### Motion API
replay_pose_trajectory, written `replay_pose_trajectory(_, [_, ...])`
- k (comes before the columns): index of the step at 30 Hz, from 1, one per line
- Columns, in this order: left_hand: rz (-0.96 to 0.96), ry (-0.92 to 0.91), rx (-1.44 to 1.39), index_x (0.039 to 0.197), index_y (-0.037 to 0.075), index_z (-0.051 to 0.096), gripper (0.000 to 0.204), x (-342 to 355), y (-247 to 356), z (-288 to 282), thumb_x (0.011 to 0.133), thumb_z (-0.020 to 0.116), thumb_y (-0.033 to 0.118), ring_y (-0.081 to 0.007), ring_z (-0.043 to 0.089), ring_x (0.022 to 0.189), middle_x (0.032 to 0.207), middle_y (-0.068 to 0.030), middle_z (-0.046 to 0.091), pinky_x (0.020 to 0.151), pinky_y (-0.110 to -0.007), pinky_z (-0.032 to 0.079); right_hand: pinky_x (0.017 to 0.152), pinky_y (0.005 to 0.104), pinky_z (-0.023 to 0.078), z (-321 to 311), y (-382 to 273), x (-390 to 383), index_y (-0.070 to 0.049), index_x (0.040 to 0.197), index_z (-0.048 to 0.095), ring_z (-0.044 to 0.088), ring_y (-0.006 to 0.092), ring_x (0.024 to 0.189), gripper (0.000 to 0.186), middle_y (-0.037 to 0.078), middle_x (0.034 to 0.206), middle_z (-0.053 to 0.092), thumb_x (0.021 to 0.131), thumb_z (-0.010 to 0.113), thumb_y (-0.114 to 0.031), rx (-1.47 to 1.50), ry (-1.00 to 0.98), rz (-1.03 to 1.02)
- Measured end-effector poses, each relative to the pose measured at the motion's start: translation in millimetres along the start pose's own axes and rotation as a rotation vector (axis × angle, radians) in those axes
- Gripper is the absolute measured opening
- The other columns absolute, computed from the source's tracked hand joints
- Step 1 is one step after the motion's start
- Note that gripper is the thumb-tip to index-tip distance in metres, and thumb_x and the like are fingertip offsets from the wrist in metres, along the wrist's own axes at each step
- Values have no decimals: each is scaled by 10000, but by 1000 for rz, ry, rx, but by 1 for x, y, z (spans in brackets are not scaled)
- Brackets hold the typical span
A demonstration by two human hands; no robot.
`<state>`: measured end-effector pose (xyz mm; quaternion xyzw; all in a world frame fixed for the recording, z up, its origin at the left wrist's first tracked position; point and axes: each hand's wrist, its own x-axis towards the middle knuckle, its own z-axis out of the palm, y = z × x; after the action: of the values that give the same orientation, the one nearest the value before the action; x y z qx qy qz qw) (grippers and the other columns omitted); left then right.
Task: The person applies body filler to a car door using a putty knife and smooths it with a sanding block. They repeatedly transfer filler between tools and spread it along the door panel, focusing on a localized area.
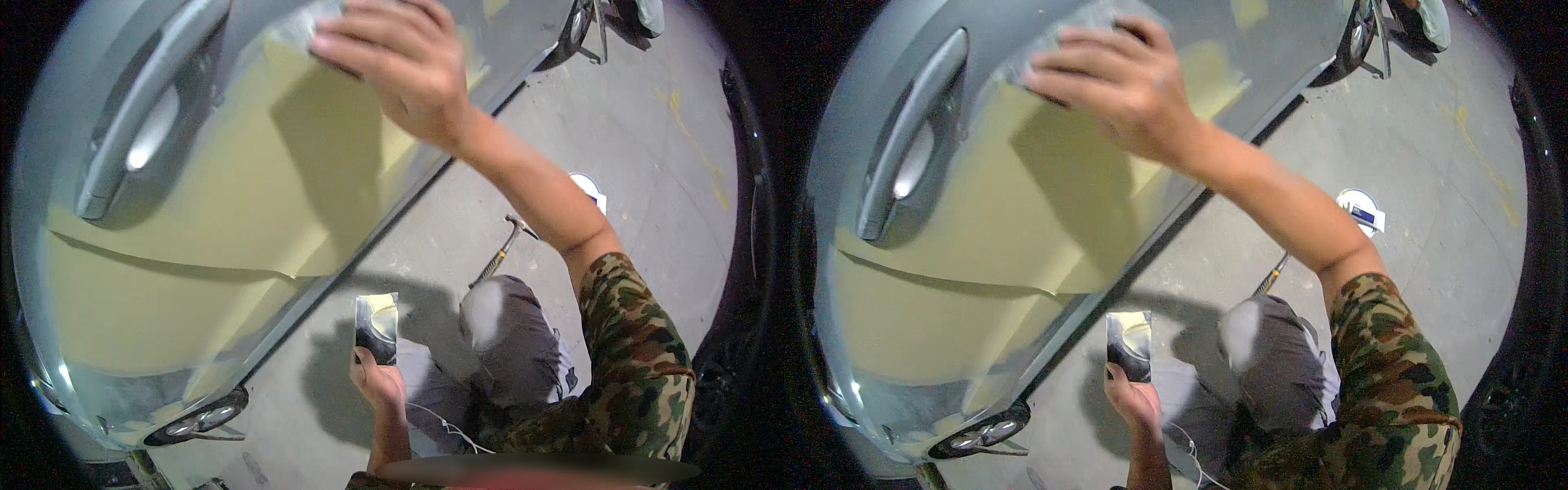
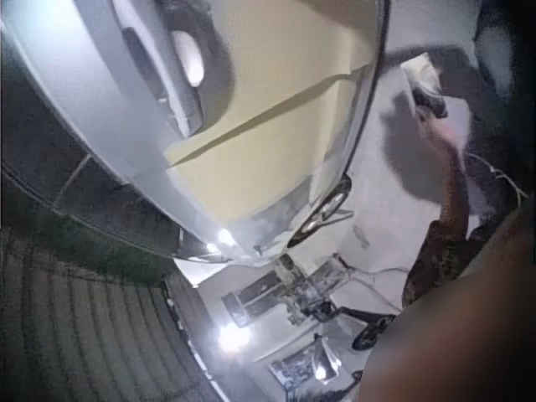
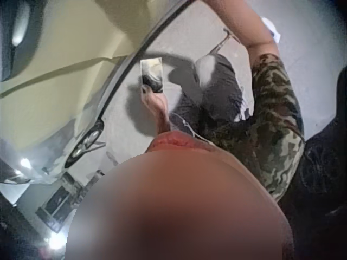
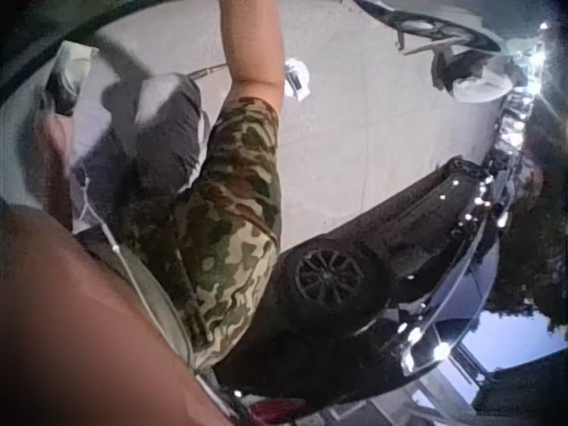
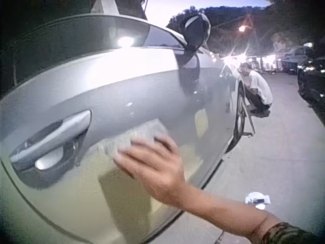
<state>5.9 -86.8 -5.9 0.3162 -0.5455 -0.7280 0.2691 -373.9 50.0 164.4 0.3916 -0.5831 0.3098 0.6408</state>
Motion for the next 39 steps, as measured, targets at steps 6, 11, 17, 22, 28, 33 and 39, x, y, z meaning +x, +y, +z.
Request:
replay_pose_trajectory(6, [-27,-58,33,1299,-108,604,492,-6,-14,-13,1115,559,346,-231,632,1188,1295,-172,663,1066,-372,468,1080,455,412,14,-26,9,-166,1183,781,683,212,1188,300,8,1193,745,891,714,-164,130,34,60])
replay_pose_trajectory(11, [-67,-52,72,1284,-77,612,454,-5,-28,-30,1118,557,343,-224,635,1189,1284,-143,668,1065,-371,476,1092,461,405,21,-38,-27,-239,1173,785,673,182,1213,289,-48,1231,744,901,697,-195,116,13,-26])
replay_pose_trajectory(17, [-153,-40,85,1321,-70,593,500,-13,-27,-33,1114,565,384,-226,628,1208,1326,-127,654,1077,-372,470,1165,470,351,18,-56,-66,-324,1132,806,631,116,1301,279,-152,1267,740,908,688,-205,82,-118,-18])
replay_pose_trajectory(22, [-187,-7,60,1366,-69,563,551,-17,-22,-27,1105,574,416,-236,615,1241,1367,-130,632,1099,-380,459,1239,483,310,15,-65,-102,-352,1179,795,607,113,1336,314,-160,1340,711,911,706,-215,119,-221,6])
replay_pose_trajectory(28, [-166,-14,2,1315,-90,606,534,-18,-26,-35,1084,624,392,-245,643,1171,1274,-150,662,1060,-392,484,1264,493,299,17,-79,-136,-333,1213,783,601,118,1355,337,-160,1362,699,914,699,-202,168,-288,63])
replay_pose_trajectory(33, [-137,-20,-31,1295,-87,617,515,-17,-32,-29,1083,627,382,-246,649,1162,1249,-146,671,1064,-399,488,1272,503,291,15,-86,-162,-314,1218,783,603,119,1355,346,-147,1361,703,913,700,-173,200,-338,76])
replay_pose_trajectory(39, [-166,-79,-34,1359,-88,574,549,-20,-36,-40,1072,641,375,-280,619,1256,1353,-166,637,1127,-432,457,1258,498,324,5,-88,-182,-300,1204,786,606,124,1353,337,-139,1348,712,904,712,-166,241,-399,106])
